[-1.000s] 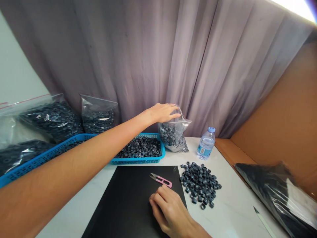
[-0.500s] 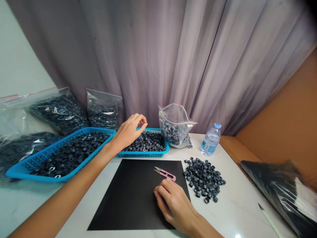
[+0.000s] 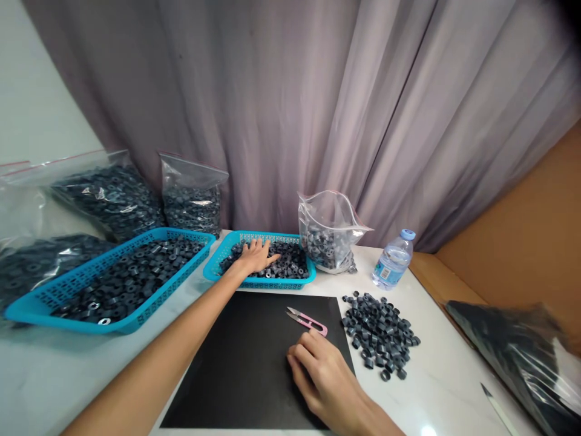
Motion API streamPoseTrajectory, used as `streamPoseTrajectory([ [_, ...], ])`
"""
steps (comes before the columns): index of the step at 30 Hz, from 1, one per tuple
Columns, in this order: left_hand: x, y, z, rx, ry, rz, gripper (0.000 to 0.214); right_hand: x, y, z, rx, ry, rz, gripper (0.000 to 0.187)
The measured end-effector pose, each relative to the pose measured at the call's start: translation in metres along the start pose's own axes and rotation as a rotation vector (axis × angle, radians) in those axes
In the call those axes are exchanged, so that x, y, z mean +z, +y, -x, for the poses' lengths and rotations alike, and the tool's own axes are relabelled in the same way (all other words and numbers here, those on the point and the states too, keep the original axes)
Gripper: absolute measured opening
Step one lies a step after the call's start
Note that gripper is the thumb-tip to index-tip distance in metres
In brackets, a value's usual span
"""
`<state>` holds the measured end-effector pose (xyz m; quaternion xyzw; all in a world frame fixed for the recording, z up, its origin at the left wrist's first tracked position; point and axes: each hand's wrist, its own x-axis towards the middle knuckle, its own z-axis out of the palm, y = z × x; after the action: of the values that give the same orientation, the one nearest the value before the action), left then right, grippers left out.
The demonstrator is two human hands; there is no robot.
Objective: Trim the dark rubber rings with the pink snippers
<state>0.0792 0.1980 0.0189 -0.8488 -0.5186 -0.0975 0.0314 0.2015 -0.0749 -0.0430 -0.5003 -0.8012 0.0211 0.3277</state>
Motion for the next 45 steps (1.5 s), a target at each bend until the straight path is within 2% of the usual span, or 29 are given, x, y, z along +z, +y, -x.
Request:
streamPoseTrajectory([
  [3,-0.002,-0.001,0.001,0.072,0.051,-0.013,0.037,-0.001,0.001,0.0,0.006,-0.008,-0.012,0.015],
  [7,-0.014,0.001,-0.001,0.12,0.084,-0.016,0.036,-0.003,0.0,0.0,0.022,-0.019,-0.019,0.016],
  [15,-0.042,0.004,-0.004,0.057,0.139,0.018,0.036,-0.007,-0.003,-0.004,0.012,0.001,-0.017,0.015],
  [23,-0.064,-0.005,-0.004,0.063,0.178,0.092,0.035,-0.005,0.0,-0.001,0.024,-0.021,-0.016,0.015],
  [26,-0.062,-0.008,0.007,0.08,0.189,0.117,0.04,-0.005,0.0,0.0,0.018,-0.017,-0.013,0.015],
  [30,-0.051,-0.012,0.018,0.093,0.179,0.152,0.039,-0.005,0.001,0.001,0.012,-0.015,-0.003,0.013],
  [38,-0.039,-0.022,0.01,0.05,0.152,0.251,0.031,-0.007,0.001,0.0,0.022,-0.011,-0.006,0.016],
  [45,-0.046,-0.025,0.01,0.032,0.248,0.331,0.029,-0.005,0.003,0.001,0.042,-0.033,-0.021,0.016],
])
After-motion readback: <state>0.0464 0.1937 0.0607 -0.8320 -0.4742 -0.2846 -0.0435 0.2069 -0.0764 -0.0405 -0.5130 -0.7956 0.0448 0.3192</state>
